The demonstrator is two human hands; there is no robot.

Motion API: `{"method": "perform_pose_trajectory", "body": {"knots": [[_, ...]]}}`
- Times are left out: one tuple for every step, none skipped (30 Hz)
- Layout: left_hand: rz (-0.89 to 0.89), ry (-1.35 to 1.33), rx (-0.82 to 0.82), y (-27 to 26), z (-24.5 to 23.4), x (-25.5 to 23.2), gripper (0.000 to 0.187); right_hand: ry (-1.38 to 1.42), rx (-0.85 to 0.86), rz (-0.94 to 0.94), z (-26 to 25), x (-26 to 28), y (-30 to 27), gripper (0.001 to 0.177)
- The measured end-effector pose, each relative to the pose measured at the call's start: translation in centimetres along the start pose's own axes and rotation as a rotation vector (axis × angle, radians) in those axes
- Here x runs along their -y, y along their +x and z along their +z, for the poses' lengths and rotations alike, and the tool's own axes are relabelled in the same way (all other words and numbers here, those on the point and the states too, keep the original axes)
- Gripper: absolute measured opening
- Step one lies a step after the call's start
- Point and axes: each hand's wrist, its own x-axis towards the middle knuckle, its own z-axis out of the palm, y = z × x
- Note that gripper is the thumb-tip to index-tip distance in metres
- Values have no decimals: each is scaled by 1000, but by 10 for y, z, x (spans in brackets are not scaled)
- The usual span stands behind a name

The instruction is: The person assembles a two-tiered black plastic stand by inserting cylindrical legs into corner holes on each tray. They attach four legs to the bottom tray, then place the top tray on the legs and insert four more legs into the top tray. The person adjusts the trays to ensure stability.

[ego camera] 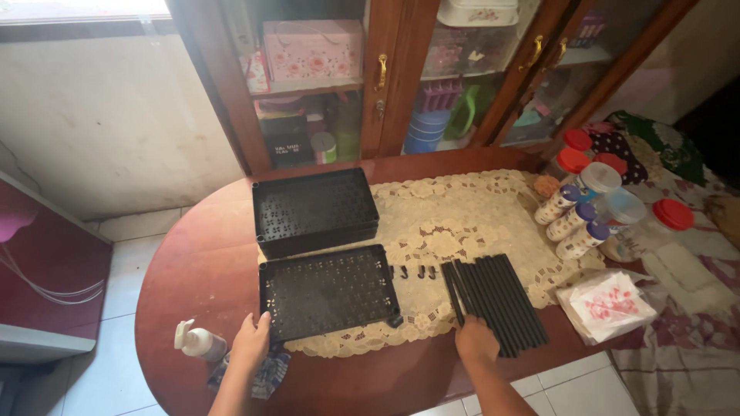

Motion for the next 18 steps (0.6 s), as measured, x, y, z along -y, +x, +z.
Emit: {"method": "perform_pose_trajectory", "body": {"knots": [[-5, -15, 1, -2, -1, -1, 81, 2, 36, 11, -2, 1, 2, 37], [-9, -32, 3, -4, -1, -2, 82, 4, 71, 23, -3, 1, 4, 38], [-12, -49, 5, -5, -2, -3, 82, 6, 105, 34, -3, -1, 7, 39], [19, -37, -26, -6, -2, -5, 82, 73, 95, 32, -2, -2, 9, 40], [50, -26, -57, -9, -3, -8, 81, 140, 84, 29, -1, -4, 11, 41], [80, -14, -88, -13, -5, -12, 81, 206, 75, 26, 2, -5, 14, 42], [145, 2, -152, -18, -8, -16, 78, 281, 38, -11, 4, -3, 21, 43], [207, 19, -216, -27, -10, -23, 76, 354, 3, -48, 5, 0, 27, 44], [269, 36, -280, -38, -12, -32, 73, 427, -32, -85, 6, 2, 30, 45], [356, 74, -336, -48, -16, -41, 66, 555, -15, -109, 5, 5, 30, 43], [443, 112, -393, -59, -20, -52, 60, 682, 2, -133, 1, 12, 31, 41], [530, 152, -449, -71, -22, -67, 54, 810, 19, -155, -5, 21, 31, 40], [604, 126, -432, -82, -23, -83, 49, 906, 54, -156, -12, 31, 30, 40], [678, 101, -414, -92, -25, -97, 44, 1003, 89, -154, -22, 44, 26, 40], [753, 75, -396, -101, -25, -110, 39, 1099, 125, -152, -34, 57, 19, 41], [764, 85, -304, -107, -22, -122, 37, 1066, 116, -167, -45, 66, 11, 42], [774, 96, -212, -113, -17, -131, 36, 1033, 108, -182, -54, 74, 3, 42], [782, 106, -119, -119, -12, -137, 34, 998, 100, -196, -62, 81, -4, 42]]}}
